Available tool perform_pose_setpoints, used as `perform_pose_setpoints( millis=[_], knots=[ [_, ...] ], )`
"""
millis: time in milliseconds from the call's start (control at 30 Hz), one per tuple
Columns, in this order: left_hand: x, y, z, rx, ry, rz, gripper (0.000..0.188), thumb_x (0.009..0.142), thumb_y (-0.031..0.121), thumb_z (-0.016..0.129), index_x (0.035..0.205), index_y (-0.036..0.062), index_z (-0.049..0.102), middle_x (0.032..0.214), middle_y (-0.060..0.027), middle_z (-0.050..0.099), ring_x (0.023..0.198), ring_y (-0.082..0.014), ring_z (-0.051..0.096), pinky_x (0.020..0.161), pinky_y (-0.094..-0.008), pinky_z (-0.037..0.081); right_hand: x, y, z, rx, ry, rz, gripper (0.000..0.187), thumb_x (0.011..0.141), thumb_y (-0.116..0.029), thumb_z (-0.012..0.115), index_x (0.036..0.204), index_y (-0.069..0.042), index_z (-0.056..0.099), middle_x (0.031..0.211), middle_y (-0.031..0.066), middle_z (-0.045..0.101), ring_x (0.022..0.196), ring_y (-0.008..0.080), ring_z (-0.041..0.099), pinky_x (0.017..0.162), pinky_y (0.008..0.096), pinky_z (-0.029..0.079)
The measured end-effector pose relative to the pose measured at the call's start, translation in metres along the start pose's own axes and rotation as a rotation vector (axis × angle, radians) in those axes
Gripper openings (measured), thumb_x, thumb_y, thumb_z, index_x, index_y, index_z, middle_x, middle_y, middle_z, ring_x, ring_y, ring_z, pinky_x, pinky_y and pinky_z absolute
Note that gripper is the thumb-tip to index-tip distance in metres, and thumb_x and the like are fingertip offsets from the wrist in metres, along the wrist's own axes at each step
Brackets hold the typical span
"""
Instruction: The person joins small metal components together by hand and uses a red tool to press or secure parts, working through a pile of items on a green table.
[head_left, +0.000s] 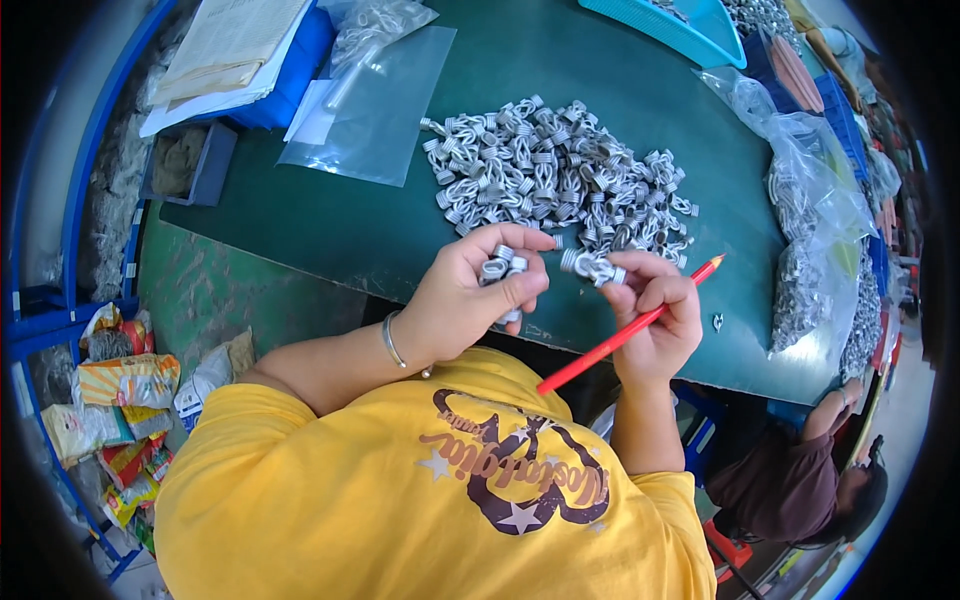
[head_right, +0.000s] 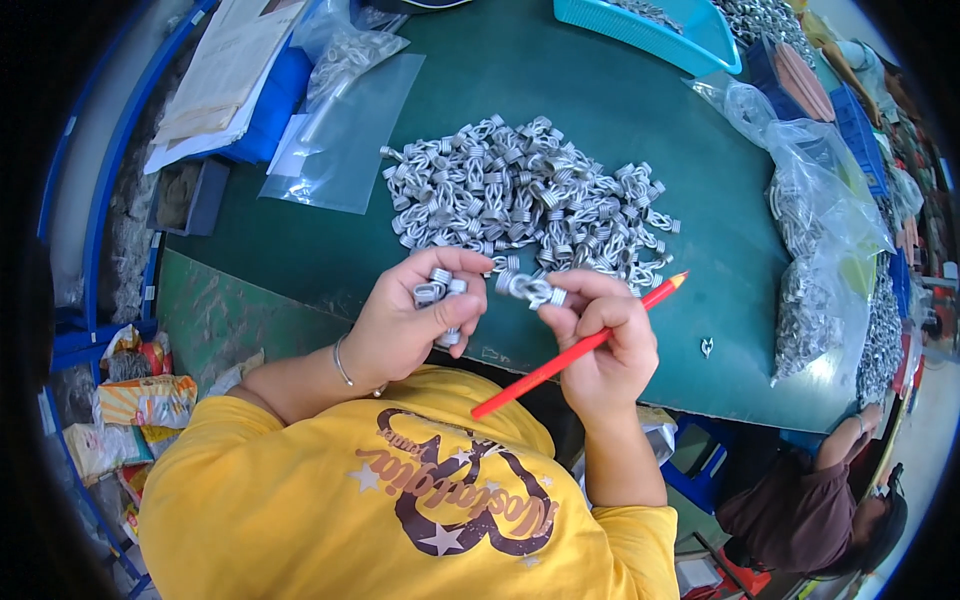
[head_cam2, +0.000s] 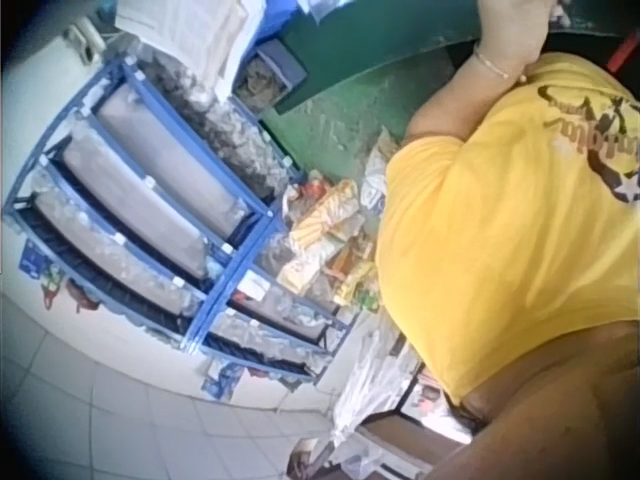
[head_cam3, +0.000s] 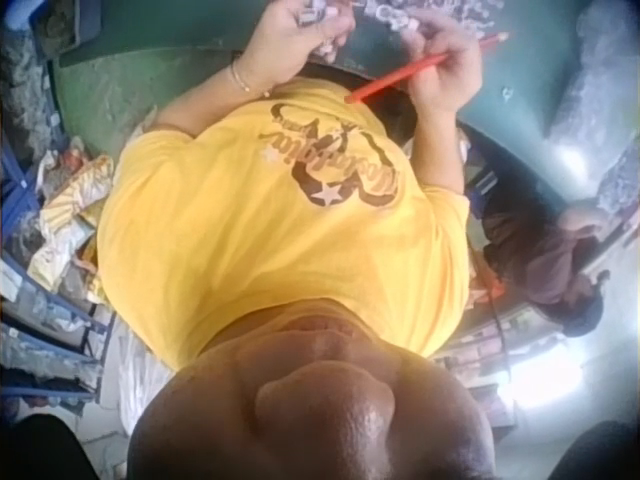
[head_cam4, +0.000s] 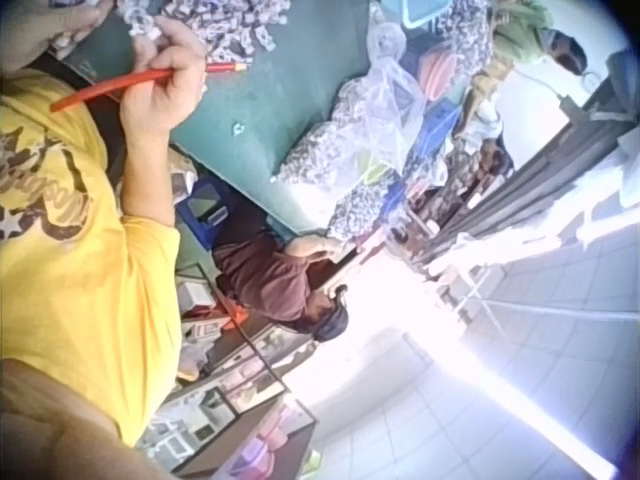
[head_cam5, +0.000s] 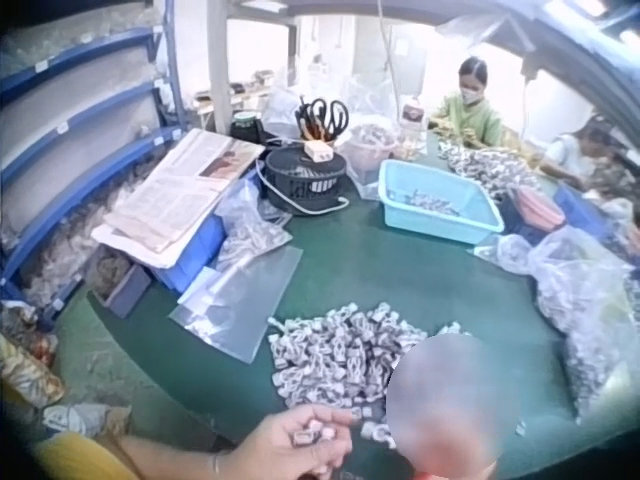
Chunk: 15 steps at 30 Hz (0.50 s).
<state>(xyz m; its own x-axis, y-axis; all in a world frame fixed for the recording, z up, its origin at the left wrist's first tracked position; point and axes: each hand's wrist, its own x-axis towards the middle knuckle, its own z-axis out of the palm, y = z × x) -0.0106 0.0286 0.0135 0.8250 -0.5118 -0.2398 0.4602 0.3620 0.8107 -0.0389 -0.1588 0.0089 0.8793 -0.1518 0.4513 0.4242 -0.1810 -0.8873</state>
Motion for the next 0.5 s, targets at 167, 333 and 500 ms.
perform_pose_setpoints(
  millis=[167,333,500],
  knots=[
    [-0.001,0.002,0.004,0.220,-0.015,0.028,0.022,0.082,0.004,0.062,0.103,0.0014,0.056,0.082,-0.0010,0.057,0.064,-0.0034,0.053,0.051,-0.0160,0.046,-0.009,-0.006,0.001,0.025,-0.061,0.026,0.029,0.076,0.005,0.066,0.075,-0.004,0.039,0.095,0.0203,0.061,0.068,0.0120,0.055,0.062,0.0228,0.048],
    [-0.004,-0.001,0.002,0.285,0.012,0.110,0.021,0.079,0.003,0.065,0.099,0.0017,0.058,0.083,-0.0015,0.060,0.066,-0.0035,0.053,0.054,-0.0168,0.044,-0.010,-0.009,0.001,0.389,-0.035,0.280,0.023,0.081,0.006,0.059,0.080,-0.004,0.038,0.096,0.0220,0.059,0.070,0.0148,0.061,0.064,0.0246,0.052],
    [-0.003,-0.002,0.004,0.404,-0.028,0.315,0.023,0.075,0.002,0.069,0.097,0.0013,0.060,0.081,-0.0018,0.059,0.071,-0.0069,0.054,0.065,-0.0204,0.045,-0.018,0.005,0.004,0.283,-0.075,0.124,0.028,0.075,0.014,0.059,0.076,-0.004,0.038,0.094,0.0190,0.058,0.082,0.0215,0.063,0.070,0.0276,0.053]
  ],
)
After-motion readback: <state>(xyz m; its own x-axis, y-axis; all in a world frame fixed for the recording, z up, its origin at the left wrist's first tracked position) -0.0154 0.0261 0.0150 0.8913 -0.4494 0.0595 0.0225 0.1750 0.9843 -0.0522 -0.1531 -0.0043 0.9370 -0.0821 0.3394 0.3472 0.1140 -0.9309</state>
